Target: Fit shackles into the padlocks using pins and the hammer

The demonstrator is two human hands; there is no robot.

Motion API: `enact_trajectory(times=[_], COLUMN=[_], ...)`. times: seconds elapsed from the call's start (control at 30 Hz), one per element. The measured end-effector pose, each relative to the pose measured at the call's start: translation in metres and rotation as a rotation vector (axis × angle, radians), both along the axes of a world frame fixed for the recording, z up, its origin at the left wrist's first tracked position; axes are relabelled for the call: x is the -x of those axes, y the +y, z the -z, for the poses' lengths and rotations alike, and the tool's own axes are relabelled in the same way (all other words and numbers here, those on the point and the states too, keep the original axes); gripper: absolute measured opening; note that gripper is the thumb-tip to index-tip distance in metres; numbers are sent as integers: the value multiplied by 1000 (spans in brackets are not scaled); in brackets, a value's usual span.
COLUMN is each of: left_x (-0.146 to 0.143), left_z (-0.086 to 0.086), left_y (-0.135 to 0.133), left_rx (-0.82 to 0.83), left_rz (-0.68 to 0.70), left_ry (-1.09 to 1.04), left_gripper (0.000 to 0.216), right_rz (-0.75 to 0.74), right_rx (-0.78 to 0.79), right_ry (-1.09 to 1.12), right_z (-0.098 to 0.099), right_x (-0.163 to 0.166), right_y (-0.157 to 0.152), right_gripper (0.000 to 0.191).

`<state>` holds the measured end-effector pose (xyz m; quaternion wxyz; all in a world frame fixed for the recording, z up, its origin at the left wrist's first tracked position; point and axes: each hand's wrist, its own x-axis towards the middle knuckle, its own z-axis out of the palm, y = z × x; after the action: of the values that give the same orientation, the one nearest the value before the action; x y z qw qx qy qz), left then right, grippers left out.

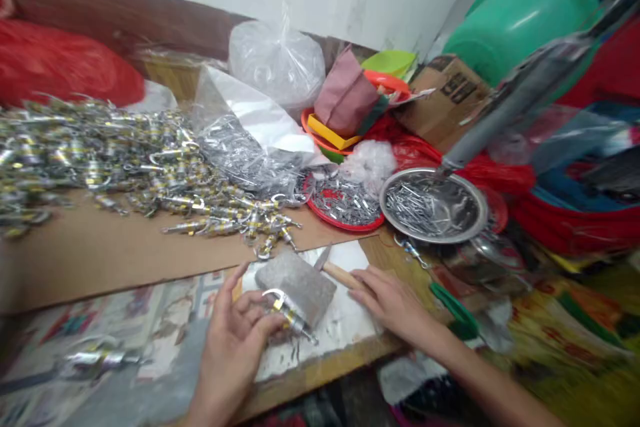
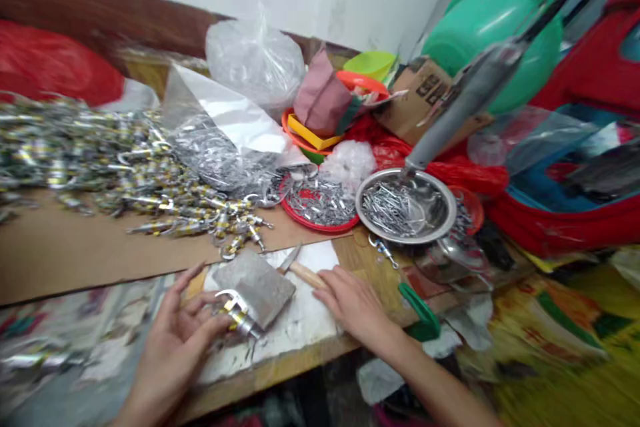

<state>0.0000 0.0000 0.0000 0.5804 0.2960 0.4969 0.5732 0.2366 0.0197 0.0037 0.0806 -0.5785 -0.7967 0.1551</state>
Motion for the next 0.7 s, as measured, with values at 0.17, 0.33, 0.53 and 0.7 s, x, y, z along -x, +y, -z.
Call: enact_trajectory(times=[0.17,0.33,0.53,0.7], left_x=[0,0,-1,-2], left_z=[1,-1,0,-4], left_y=[-1,-2,0,-1], left_rx=[-16,-18,-35,-15], left_rz=[10,7,7,-5], left_ry=[-6,5,-13,-23], left_gripper=[79,80,78,81], right_rz=[29,-253,-350,-325], right_rx=[-166,-303,-424,-461], right_ry=[178,189,107,163], right_z=[-27,-47,-54,-57], right_x=[10,22,28,31], right_y=[-5,-24,-31,-34], right_gripper=[19,42,45,43])
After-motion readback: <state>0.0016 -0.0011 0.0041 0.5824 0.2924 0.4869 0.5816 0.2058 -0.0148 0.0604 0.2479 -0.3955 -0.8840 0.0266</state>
